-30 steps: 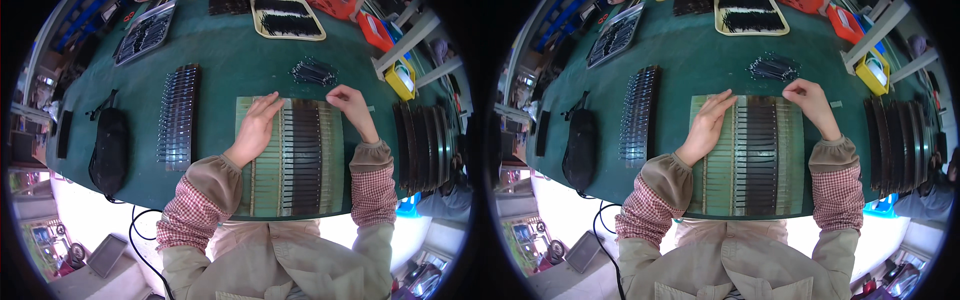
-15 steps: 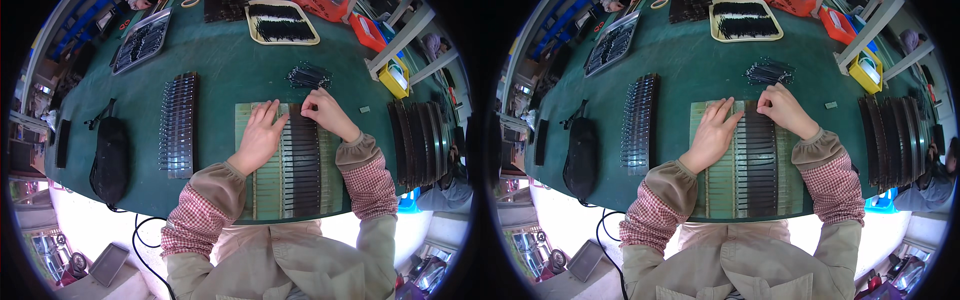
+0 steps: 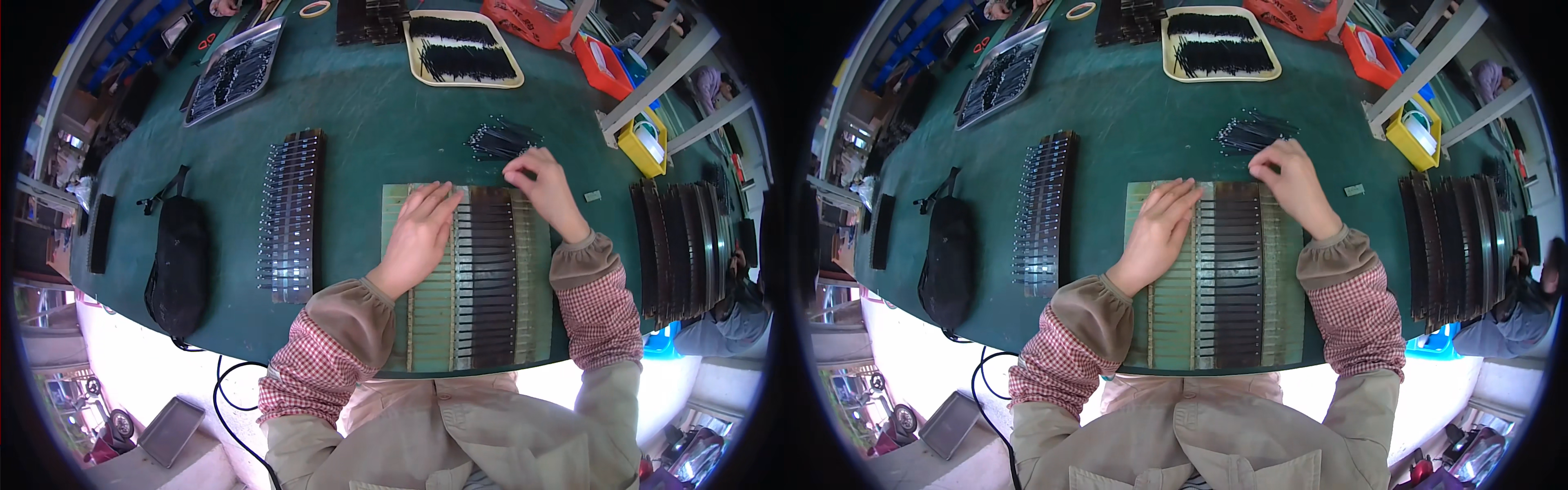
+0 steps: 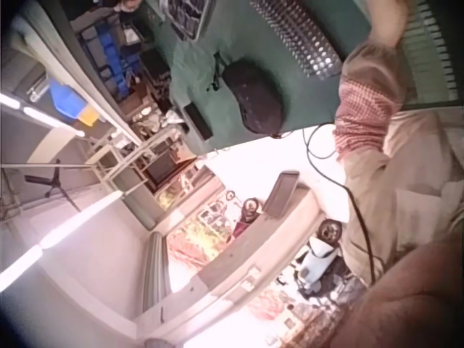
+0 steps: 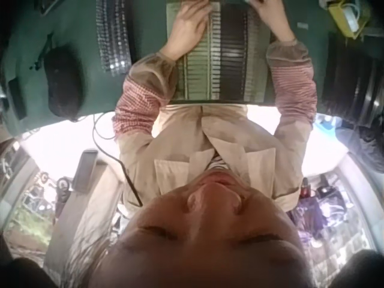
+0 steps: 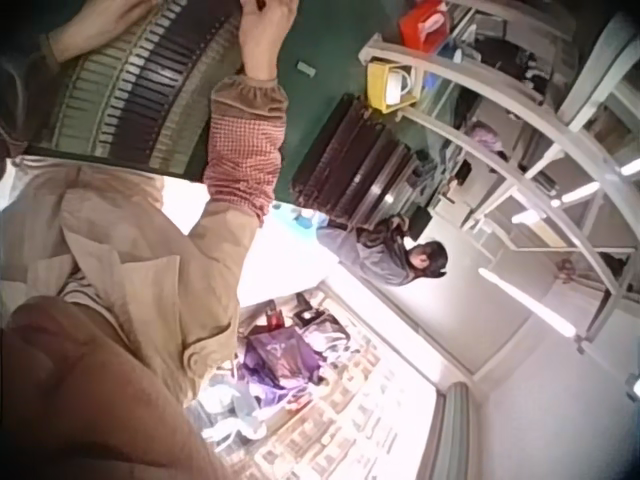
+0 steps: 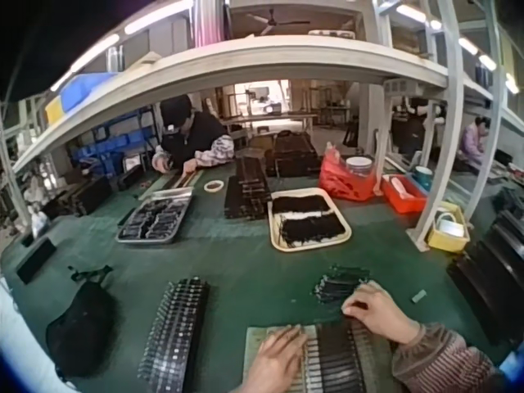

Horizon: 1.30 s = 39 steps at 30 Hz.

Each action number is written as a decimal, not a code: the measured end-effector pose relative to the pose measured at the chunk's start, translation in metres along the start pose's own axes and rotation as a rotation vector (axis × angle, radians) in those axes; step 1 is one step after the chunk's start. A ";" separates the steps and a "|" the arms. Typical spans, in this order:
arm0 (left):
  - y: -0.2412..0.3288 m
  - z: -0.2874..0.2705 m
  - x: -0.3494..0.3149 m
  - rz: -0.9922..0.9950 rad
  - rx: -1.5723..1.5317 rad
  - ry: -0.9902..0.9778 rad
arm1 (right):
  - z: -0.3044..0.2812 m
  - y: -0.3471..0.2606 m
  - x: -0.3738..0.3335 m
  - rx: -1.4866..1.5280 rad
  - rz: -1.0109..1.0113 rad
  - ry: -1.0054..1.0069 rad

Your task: The person assembles small electronic components into a carrier strip on an anti-static mat, using an alignment tool to precisely place each component from a component tray into the strip.

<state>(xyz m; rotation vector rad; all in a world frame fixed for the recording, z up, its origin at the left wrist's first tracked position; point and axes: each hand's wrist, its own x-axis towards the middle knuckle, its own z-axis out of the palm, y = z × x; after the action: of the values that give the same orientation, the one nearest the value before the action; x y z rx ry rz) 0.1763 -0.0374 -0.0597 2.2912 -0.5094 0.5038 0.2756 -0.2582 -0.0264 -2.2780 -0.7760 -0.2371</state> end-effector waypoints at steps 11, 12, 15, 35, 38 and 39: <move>-0.001 -0.002 0.000 -0.081 -0.209 0.054 | 0.015 0.028 0.040 -0.342 -0.106 -0.099; -0.001 -0.003 -0.001 -0.086 -0.215 0.057 | 0.014 0.027 0.041 -0.377 -0.109 -0.143; -0.002 -0.005 -0.002 -0.098 -0.225 0.065 | 0.015 0.026 0.039 -0.365 -0.174 -0.143; -0.002 -0.006 0.001 -0.133 -0.243 0.112 | 0.009 0.028 0.021 -0.329 -0.151 0.152; 0.000 -0.008 0.002 -0.150 -0.241 0.106 | 0.004 0.024 0.019 -0.321 -0.181 0.147; 0.001 -0.008 0.002 -0.150 -0.241 0.104 | 0.001 0.022 0.018 -0.297 -0.171 0.140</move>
<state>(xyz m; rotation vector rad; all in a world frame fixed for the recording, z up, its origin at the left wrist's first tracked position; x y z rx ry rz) 0.1758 -0.0328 -0.0527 2.0420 -0.3253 0.4583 0.3034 -0.2618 -0.0331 -2.4374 -0.9128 -0.6209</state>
